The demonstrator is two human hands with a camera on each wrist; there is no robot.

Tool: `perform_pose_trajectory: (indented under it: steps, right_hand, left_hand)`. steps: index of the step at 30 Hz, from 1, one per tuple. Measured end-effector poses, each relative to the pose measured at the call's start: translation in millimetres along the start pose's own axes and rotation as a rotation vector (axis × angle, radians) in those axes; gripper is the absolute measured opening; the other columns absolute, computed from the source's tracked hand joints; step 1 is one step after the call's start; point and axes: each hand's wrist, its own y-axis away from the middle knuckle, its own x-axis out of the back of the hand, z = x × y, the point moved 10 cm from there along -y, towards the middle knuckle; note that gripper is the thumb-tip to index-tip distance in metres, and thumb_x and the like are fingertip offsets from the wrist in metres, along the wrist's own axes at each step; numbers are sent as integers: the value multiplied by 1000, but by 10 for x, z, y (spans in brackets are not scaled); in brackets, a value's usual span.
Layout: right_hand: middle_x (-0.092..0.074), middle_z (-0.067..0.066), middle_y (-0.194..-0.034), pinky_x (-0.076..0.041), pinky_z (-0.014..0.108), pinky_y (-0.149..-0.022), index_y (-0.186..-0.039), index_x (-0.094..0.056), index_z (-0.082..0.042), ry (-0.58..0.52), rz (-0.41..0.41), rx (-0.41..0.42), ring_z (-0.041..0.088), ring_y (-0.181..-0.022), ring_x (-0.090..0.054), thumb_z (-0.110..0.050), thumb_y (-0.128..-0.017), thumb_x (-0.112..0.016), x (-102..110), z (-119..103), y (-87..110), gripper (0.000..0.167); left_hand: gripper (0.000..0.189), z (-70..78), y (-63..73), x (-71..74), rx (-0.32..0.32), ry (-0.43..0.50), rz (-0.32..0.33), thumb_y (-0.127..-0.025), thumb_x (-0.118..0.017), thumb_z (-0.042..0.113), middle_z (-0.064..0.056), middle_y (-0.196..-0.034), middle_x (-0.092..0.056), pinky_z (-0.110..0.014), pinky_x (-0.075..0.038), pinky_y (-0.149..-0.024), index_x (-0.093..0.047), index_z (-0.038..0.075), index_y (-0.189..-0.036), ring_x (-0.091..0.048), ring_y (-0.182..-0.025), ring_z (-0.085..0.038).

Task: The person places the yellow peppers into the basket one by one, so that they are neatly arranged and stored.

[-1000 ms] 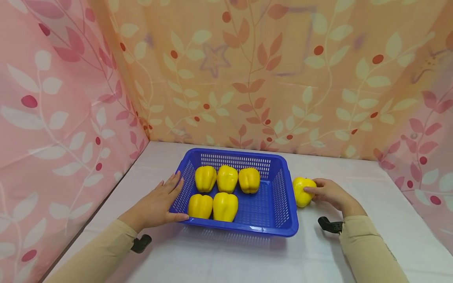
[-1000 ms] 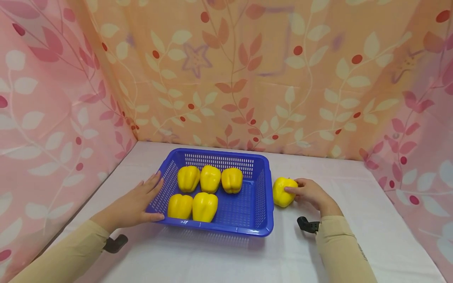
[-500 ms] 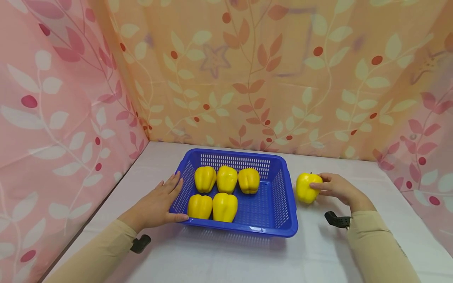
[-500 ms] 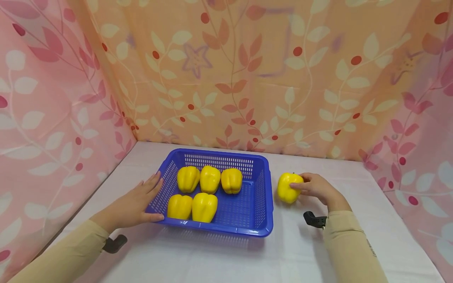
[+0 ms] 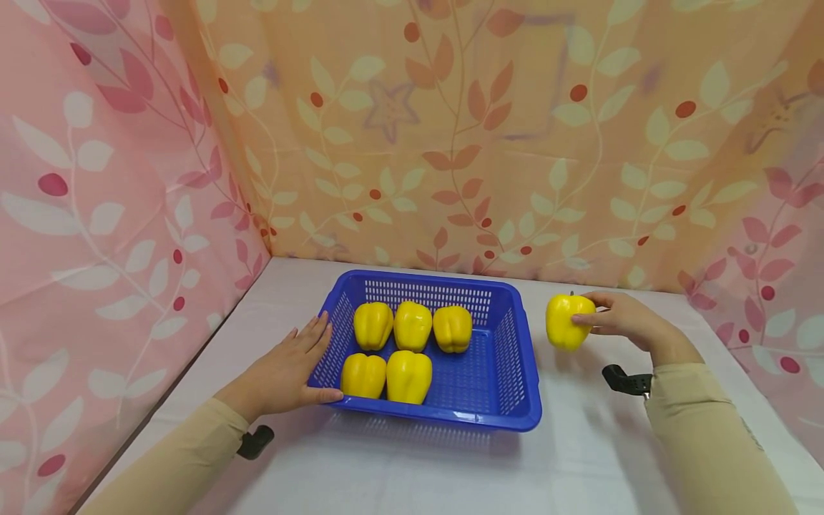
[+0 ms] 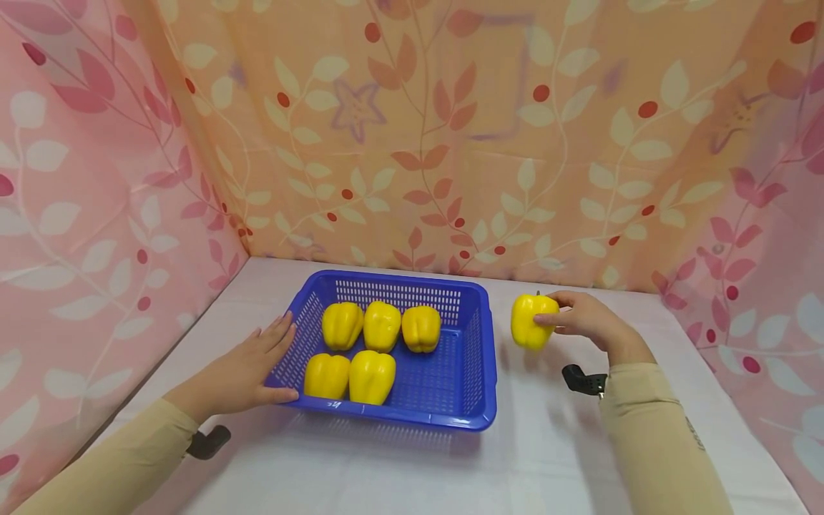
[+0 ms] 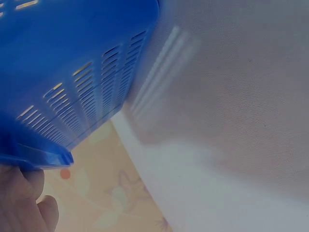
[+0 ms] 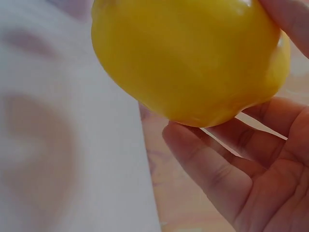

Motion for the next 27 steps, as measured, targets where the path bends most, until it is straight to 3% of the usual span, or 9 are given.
perform_pose_trajectory:
  steps: [12, 17, 23, 27]
  right_hand:
    - [-50, 19, -113, -51, 41, -84, -127, -48, -1, 67, -22, 93, 30, -94, -54, -31, -82, -68, 12, -515, 2, 58]
    - [-52, 16, -110, -52, 38, -82, -126, -50, -4, 122, -44, 128, 28, -92, -56, -32, -78, -71, -55, -737, -14, 59]
    - [-52, 13, -116, -49, 43, -83, -128, -49, -8, 201, -58, 154, 28, -95, -56, -39, -75, -72, -160, -980, -16, 66]
    - [-58, 11, -109, -49, 42, -82, -126, -51, -9, 228, -77, 156, 27, -93, -56, -42, -74, -73, -264, -1107, -35, 66]
  left_hand:
    - [110, 10, 0, 11, -14, -2, 14, -72, -34, 81, -17, -152, -8, -52, -16, -108, -20, -1, -143, -10, -139, -32]
    - [110, 8, -6, 7, -15, -2, 12, -72, -34, 81, -17, -152, -7, -53, -16, -108, -20, -1, -143, -9, -139, -32]
    - [110, 6, -5, 1, -17, -1, 9, -72, -34, 82, -17, -152, -6, -52, -15, -109, -19, 0, -144, -8, -139, -32]
    - [110, -1, -1, -1, -12, -1, 9, -72, -34, 82, -16, -152, -7, -52, -15, -109, -18, 0, -144, -8, -139, -32]
